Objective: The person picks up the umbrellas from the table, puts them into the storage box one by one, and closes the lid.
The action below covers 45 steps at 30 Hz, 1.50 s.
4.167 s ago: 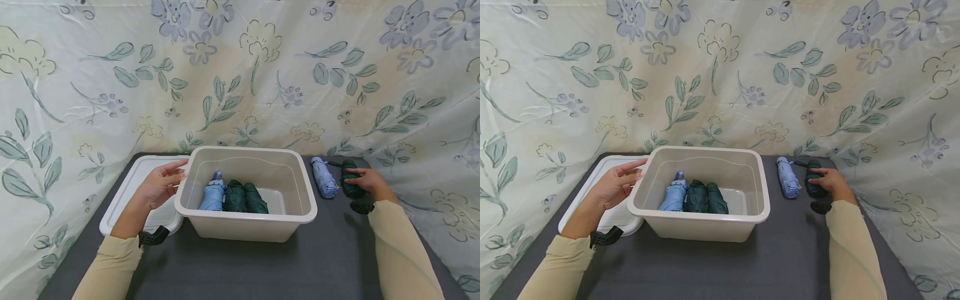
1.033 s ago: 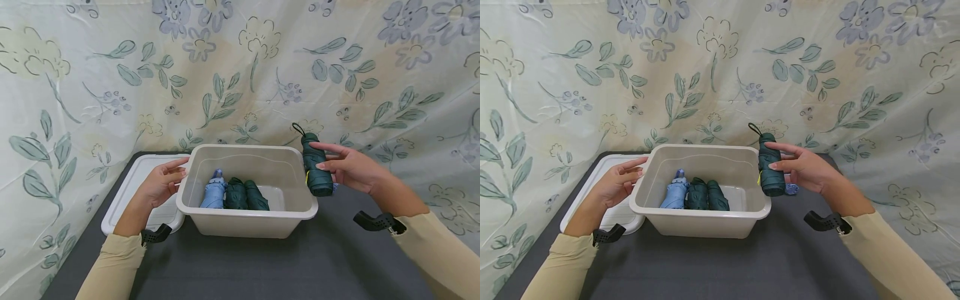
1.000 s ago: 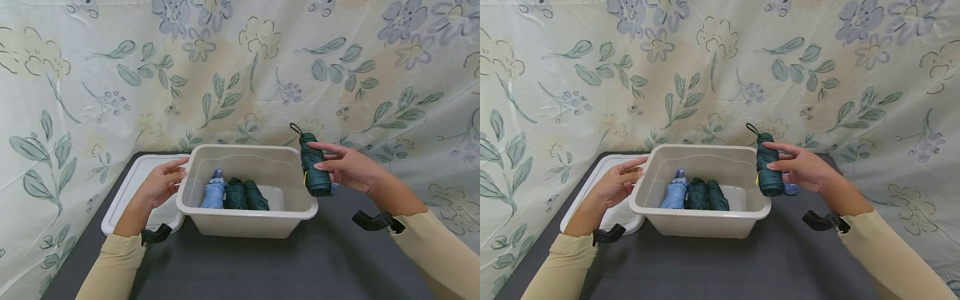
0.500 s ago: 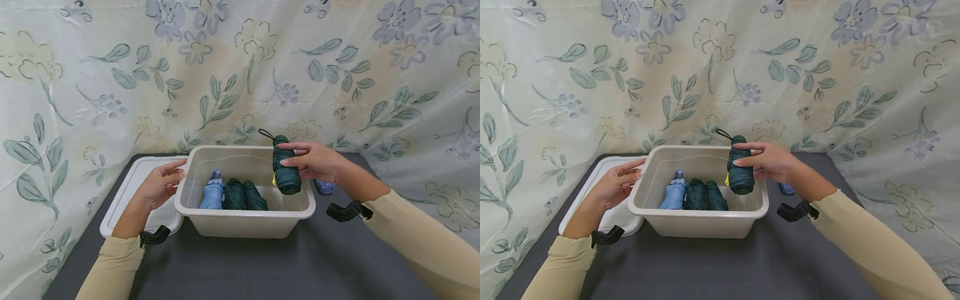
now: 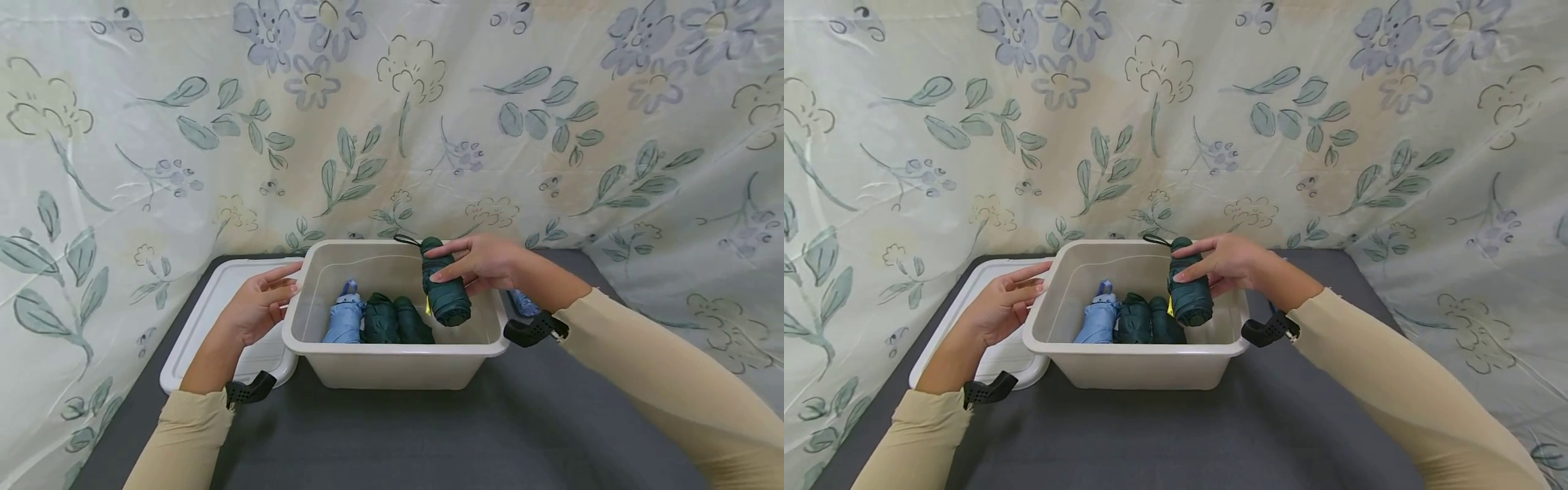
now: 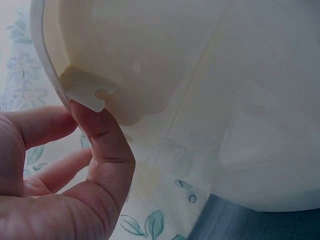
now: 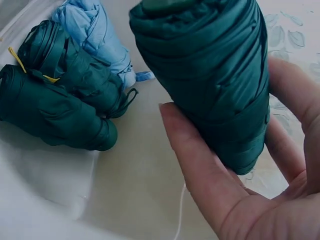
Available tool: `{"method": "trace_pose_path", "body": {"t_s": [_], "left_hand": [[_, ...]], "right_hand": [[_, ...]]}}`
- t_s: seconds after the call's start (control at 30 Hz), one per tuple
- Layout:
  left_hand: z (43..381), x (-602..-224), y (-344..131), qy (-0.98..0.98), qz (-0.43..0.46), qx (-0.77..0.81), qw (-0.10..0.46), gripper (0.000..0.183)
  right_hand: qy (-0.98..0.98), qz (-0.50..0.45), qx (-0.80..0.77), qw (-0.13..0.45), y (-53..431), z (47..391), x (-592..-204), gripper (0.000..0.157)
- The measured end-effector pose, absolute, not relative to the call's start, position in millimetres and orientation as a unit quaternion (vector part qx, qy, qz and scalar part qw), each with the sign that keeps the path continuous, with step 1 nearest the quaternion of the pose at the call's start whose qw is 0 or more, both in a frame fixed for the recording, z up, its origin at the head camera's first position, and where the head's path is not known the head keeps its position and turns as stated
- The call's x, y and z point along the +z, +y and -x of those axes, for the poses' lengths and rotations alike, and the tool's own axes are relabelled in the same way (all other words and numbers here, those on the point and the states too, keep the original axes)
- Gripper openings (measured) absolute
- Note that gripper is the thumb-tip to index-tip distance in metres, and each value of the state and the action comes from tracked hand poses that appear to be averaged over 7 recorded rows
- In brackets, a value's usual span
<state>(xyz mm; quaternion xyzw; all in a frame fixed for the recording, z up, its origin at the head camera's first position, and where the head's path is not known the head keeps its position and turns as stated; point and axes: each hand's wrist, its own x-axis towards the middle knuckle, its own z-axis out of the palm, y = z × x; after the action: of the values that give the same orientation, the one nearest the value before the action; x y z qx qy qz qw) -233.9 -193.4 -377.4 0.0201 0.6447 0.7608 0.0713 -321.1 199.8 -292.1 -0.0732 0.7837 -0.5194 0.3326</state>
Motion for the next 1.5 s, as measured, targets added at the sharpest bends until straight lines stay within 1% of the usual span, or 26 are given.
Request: {"method": "trace_pose_path", "body": {"t_s": [0.13,0.47,0.8,1.07,1.5], "left_hand": [[234,-379,-193,0.641,-0.02,0.764,0.071,0.065],[234,-380,-192,0.639,-0.028,0.766,0.068,0.065],[233,-379,-191,0.643,-0.026,0.762,0.065,0.066],[232,-379,-191,0.644,-0.026,0.762,0.066,0.066],[229,-381,-191,0.643,-0.025,0.763,0.067,0.065]], "right_hand": [[0.78,0.069,-0.514,0.351,193,325,-296,0.068],[0.786,0.051,-0.493,0.37,178,330,-308,0.062],[0.794,0.058,-0.456,0.399,168,338,-318,0.062],[0.805,0.063,-0.43,0.402,159,339,-327,0.058],[0.825,0.069,-0.372,0.42,152,339,-342,0.061]]}}
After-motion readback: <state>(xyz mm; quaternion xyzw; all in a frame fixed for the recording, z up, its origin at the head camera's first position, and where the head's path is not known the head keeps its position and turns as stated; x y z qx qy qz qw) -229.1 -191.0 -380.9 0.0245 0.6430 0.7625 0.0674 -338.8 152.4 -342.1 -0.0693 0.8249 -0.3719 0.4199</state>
